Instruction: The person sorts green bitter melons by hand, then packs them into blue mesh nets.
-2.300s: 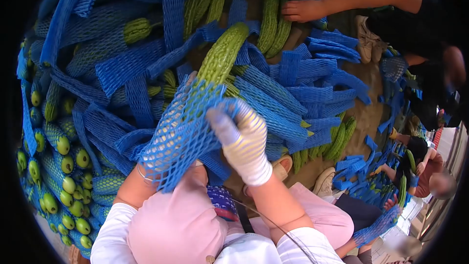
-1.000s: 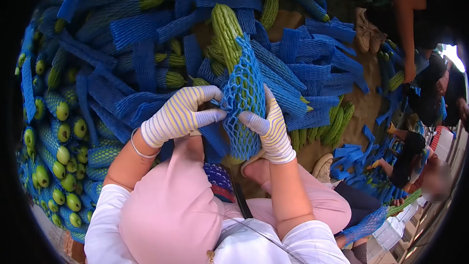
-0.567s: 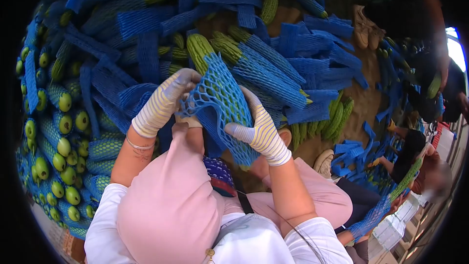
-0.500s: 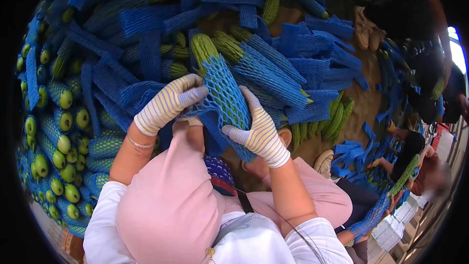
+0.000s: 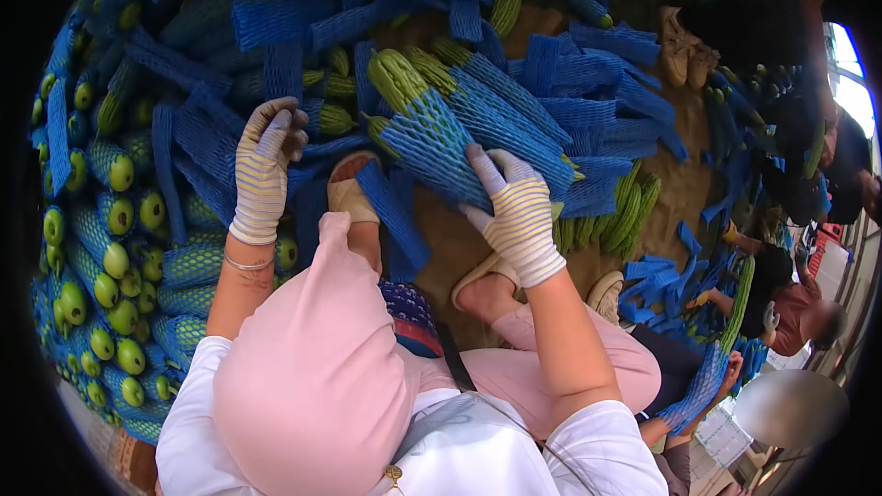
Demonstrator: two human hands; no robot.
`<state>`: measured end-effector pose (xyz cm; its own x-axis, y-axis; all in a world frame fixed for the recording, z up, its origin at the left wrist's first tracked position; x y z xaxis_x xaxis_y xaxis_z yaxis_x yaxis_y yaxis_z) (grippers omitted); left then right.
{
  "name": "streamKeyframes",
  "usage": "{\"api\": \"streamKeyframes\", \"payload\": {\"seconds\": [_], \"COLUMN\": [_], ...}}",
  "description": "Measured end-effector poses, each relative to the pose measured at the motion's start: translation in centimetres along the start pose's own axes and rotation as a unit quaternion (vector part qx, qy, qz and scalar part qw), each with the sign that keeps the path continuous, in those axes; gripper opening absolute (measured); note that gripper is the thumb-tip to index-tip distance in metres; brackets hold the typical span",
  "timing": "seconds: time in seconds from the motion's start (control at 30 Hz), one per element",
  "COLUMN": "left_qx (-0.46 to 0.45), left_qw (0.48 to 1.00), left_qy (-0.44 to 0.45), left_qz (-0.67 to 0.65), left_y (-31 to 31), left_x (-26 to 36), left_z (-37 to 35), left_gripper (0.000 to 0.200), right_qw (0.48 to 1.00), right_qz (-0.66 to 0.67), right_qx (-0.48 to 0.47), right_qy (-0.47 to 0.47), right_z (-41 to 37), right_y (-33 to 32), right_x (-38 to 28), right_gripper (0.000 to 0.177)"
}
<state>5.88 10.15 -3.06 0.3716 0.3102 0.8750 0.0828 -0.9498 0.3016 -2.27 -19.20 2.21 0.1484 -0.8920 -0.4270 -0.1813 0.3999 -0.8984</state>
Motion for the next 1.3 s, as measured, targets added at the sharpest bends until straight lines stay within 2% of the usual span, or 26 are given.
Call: {"api": "streamKeyframes", "payload": {"seconds": [0.03, 0.1, 0.13, 0.17, 0.2, 0.23, 0.27, 0.3, 0.33, 0.37, 0.43, 0.53, 0.63, 0.7, 0.77, 0.8, 0.83, 0.87, 0.9, 0.93, 1.0, 1.03, 1.13, 1.2, 1.23, 1.3], "left_qx": [-0.015, -0.086, -0.161, -0.233, -0.275, -0.274, -0.258, -0.238, -0.245, -0.245, -0.249, -0.264, -0.264, -0.276, -0.289, -0.299, -0.313, -0.330, -0.330, -0.342, -0.387, -0.380, -0.381, -0.389, -0.385, -0.366], "left_qw": [0.999, 0.990, 0.973, 0.943, 0.876, 0.878, 0.819, 0.743, 0.741, 0.739, 0.713, 0.679, 0.694, 0.680, 0.720, 0.718, 0.693, 0.687, 0.653, 0.601, 0.491, 0.495, 0.498, 0.573, 0.570, 0.686], "left_qy": [-0.007, -0.078, -0.041, -0.003, 0.055, 0.050, 0.100, 0.152, 0.065, 0.067, -0.049, -0.084, -0.007, 0.014, 0.041, 0.047, 0.018, 0.033, 0.061, 0.070, 0.098, 0.112, 0.123, 0.113, 0.116, 0.101], "left_qz": [0.043, 0.076, 0.157, 0.236, 0.392, 0.390, 0.502, 0.606, 0.622, 0.623, 0.654, 0.680, 0.670, 0.679, 0.630, 0.627, 0.650, 0.647, 0.679, 0.720, 0.774, 0.773, 0.769, 0.713, 0.717, 0.621], "left_y": [0.5, 2.7, 3.1, 3.4, 4.2, 4.1, 4.0, 4.2, 4.1, 4.6, 4.2, 4.1, 3.3, 3.5, 3.5, 3.7, 3.9, 4.2, 4.6, 5.0, 4.3, 4.9, 4.8, 4.6, 4.4, 4.0], "left_x": [-0.5, -1.8, -3.9, -6.0, -5.6, -6.4, -7.5, -7.6, -8.2, -8.3, -9.7, -10.6, -11.4, -11.3, -11.7, -11.4, -11.4, -10.8, -10.7, -10.6, -13.2, -12.6, -13.5, -12.8, -12.2, -10.3], "left_z": [-0.3, -1.3, -1.2, -1.1, -1.5, -1.3, -0.8, -0.5, -0.3, -0.2, -0.1, -0.9, -1.9, -2.1, -1.3, -1.2, -1.1, -1.4, -2.1, -2.8, -3.0, -3.2, -2.1, -2.1, -1.9, -1.5], "left_gripper": [0.022, 0.025, 0.027, 0.030, 0.038, 0.038, 0.044, 0.051, 0.060, 0.060, 0.061, 0.057, 0.052, 0.045, 0.026, 0.023, 0.027, 0.033, 0.045, 0.055, 0.049, 0.039, 0.030, 0.021, 0.021, 0.018], "right_qw": [0.998, 0.997, 0.995, 0.995, 0.995, 0.995, 0.995, 0.993, 0.987, 0.986, 0.987, 0.993, 0.992, 0.991, 0.988, 0.987, 0.985, 0.984, 0.983, 0.982, 0.981, 0.982, 0.983, 0.983, 0.982, 0.975], "right_qz": [-0.064, -0.074, -0.082, -0.082, -0.075, -0.069, -0.067, -0.085, -0.103, -0.103, 0.007, 0.086, 0.118, 0.099, 0.109, 0.116, 0.129, 0.132, 0.140, 0.130, 0.113, 0.104, 0.122, 0.139, 0.152, 0.197], "right_qx": [0.018, 0.002, -0.010, -0.011, -0.002, 0.005, 0.001, 0.058, 0.117, 0.119, 0.158, 0.082, -0.023, -0.080, -0.096, -0.095, -0.095, -0.094, -0.095, -0.113, -0.131, -0.135, -0.118, -0.094, -0.081, -0.051], "right_qy": [0.001, 0.029, 0.053, 0.051, 0.062, 0.075, 0.078, 0.064, 0.050, 0.051, 0.005, 0.018, 0.025, 0.039, 0.046, 0.056, 0.065, 0.071, 0.075, 0.082, 0.087, 0.085, 0.077, 0.077, 0.079, 0.093], "right_z": [0.2, 0.2, 0.4, 0.4, 0.5, 0.3, 0.0, -0.2, -0.4, -0.6, -1.6, -2.7, -4.1, -5.4, -6.5, -6.9, -7.2, -7.4, -7.4, -7.4, -7.4, -7.5, -8.2, -8.6, -8.9, -9.2], "right_y": [1.4, 3.9, 4.4, 4.6, 4.6, 4.5, 4.4, 3.7, 3.0, 2.9, 2.5, 3.3, 5.7, 7.3, 8.5, 8.6, 8.7, 8.5, 8.2, 8.1, 7.5, 7.4, 6.7, 5.8, 5.4, 4.5], "right_x": [1.6, 3.7, 4.1, 4.2, 3.9, 3.6, 3.1, 2.1, 1.1, 0.4, -1.7, -4.1, -5.4, -5.7, -5.9, -6.0, -6.1, -6.2, -6.4, -6.4, -6.5, -6.5, -6.3, -5.9, -5.7, -5.2], "right_gripper": [0.084, 0.084, 0.084, 0.084, 0.083, 0.082, 0.082, 0.079, 0.077, 0.077, 0.073, 0.061, 0.052, 0.050, 0.049, 0.050, 0.050, 0.050, 0.050, 0.051, 0.051, 0.051, 0.049, 0.048, 0.048, 0.044]}}
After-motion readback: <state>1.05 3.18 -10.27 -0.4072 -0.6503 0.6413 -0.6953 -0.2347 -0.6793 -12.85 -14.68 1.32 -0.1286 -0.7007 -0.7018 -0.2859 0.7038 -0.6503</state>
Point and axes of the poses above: each hand's wrist, its own z-axis towards the middle knuckle, its own y-axis out of the palm, x = y × z, the point moved 5 cm from there along z, towards the middle knuckle
